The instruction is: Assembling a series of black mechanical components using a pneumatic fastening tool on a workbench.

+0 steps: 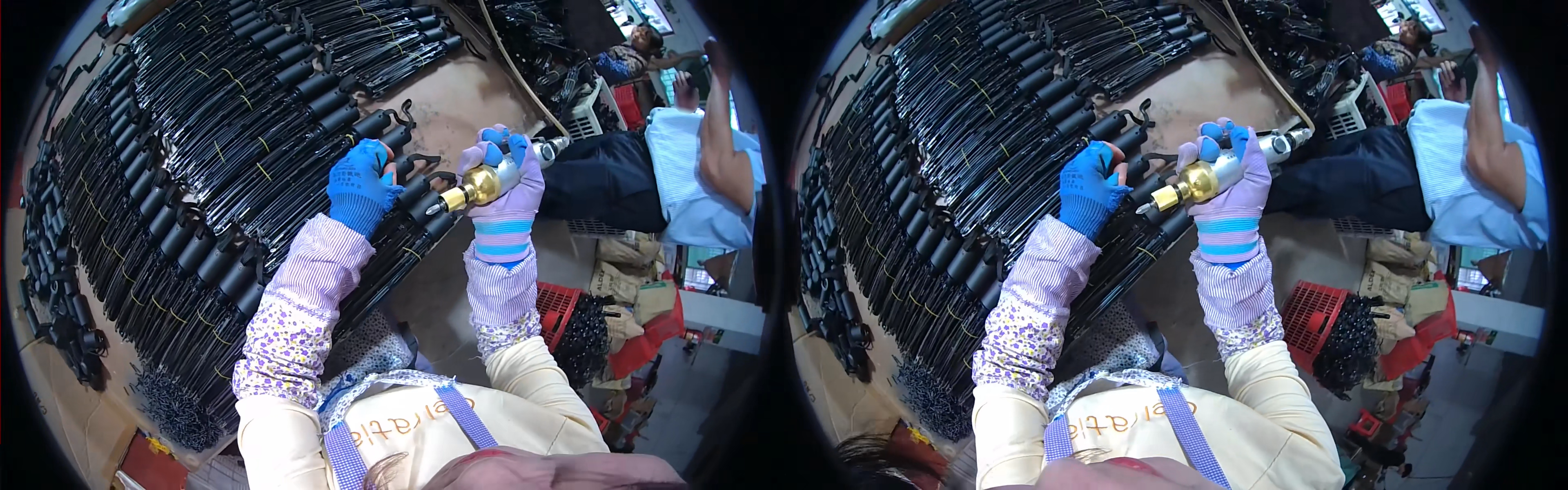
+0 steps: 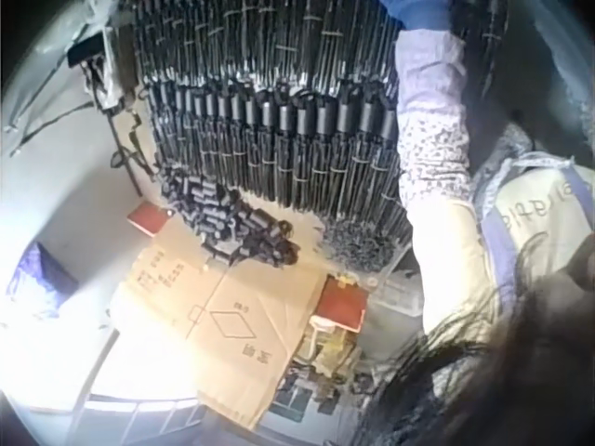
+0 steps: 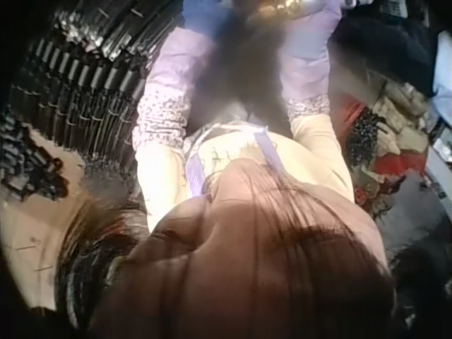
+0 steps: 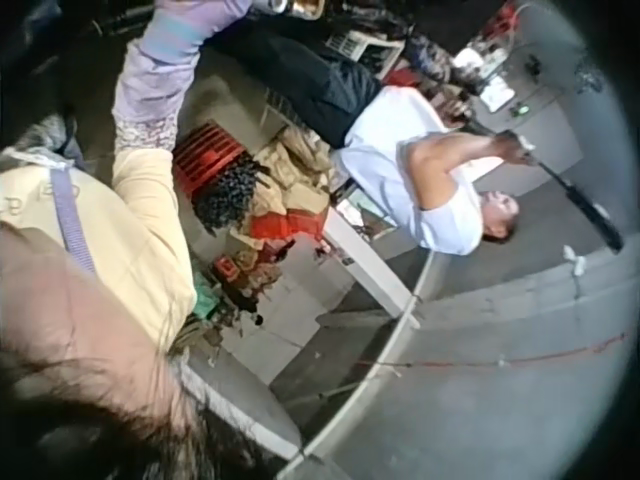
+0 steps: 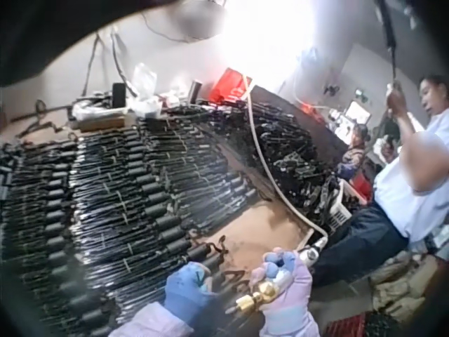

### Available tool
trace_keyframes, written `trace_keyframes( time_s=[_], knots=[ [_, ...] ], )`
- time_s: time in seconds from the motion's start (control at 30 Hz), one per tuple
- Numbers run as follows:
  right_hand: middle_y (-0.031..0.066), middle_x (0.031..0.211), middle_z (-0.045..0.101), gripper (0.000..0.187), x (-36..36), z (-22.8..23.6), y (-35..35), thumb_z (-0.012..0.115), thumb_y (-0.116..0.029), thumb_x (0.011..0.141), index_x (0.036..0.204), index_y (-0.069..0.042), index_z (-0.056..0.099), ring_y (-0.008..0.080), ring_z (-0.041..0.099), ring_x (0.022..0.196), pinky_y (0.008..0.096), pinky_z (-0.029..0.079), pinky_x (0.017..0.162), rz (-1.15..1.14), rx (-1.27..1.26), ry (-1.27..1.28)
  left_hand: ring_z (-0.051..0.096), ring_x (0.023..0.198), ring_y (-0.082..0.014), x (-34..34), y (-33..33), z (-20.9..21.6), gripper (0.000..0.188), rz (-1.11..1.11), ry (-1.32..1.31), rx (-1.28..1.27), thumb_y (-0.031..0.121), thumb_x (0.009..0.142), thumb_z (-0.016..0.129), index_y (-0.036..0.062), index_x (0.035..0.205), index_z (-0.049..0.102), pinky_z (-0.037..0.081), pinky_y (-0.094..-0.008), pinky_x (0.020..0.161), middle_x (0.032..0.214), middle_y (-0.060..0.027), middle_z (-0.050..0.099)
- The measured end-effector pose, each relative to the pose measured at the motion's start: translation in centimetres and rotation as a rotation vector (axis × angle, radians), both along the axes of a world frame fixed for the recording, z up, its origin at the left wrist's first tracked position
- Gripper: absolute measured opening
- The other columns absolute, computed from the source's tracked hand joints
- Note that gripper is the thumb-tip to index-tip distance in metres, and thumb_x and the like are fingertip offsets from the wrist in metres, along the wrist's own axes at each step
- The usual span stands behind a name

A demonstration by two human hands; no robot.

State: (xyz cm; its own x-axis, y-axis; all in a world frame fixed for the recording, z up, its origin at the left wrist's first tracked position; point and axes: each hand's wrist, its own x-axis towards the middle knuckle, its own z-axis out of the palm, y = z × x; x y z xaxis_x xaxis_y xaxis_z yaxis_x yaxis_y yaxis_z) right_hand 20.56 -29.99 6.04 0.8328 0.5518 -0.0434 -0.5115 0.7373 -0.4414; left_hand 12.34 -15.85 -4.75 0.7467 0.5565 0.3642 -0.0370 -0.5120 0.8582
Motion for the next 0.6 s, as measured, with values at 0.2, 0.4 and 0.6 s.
trace_keyframes(
  time_s=[0.2, 0.4, 0.6],
  knots=[
    [0.009, 0.088, 0.057, 0.021, 0.49, -0.08, 0.0, 0.062, -0.018, 0.089, 0.102, -0.003, 0.055, 0.0164, 0.055, 0.067, 0.0349, 0.05, 0.062, 0.0, -0.039, -0.035, 0.06, 0.072, -0.0252, 0.4, -0.52, -0.16, 0.02, -0.023, 0.057, -0.023, 0.003, 0.071, 0.067, 0.0068, 0.09, 0.061, 0.05, -0.0339, 0.07, 0.09, -0.0062, 0.062],
    [0.0081, 0.089, 0.057, 0.021, 0.43, 0.26, 0.2, 0.063, -0.017, 0.088, 0.102, -0.004, 0.055, 0.0158, 0.055, 0.066, 0.0345, 0.051, 0.062, -0.001, -0.037, 0.01, 0.061, 0.074, -0.0262, 0.36, -0.8, 0.0, 0.021, -0.019, 0.063, -0.023, 0.005, 0.073, 0.066, 0.0068, 0.092, 0.061, 0.051, -0.0352, 0.071, 0.09, -0.0073, 0.062],
    [0.007, 0.088, 0.057, 0.02, 0.33, 0.46, 0.08, 0.063, -0.017, 0.088, 0.102, -0.005, 0.056, 0.015, 0.055, 0.066, 0.0338, 0.052, 0.064, 0.009, -0.034, 0.022, 0.062, 0.075, -0.0271, -0.02, -1.0, 0.37, 0.021, -0.024, 0.058, -0.014, 0.006, 0.073, 0.066, 0.0064, 0.093, 0.06, 0.051, -0.0361, 0.072, 0.09, -0.0081, 0.062]
  ],
)
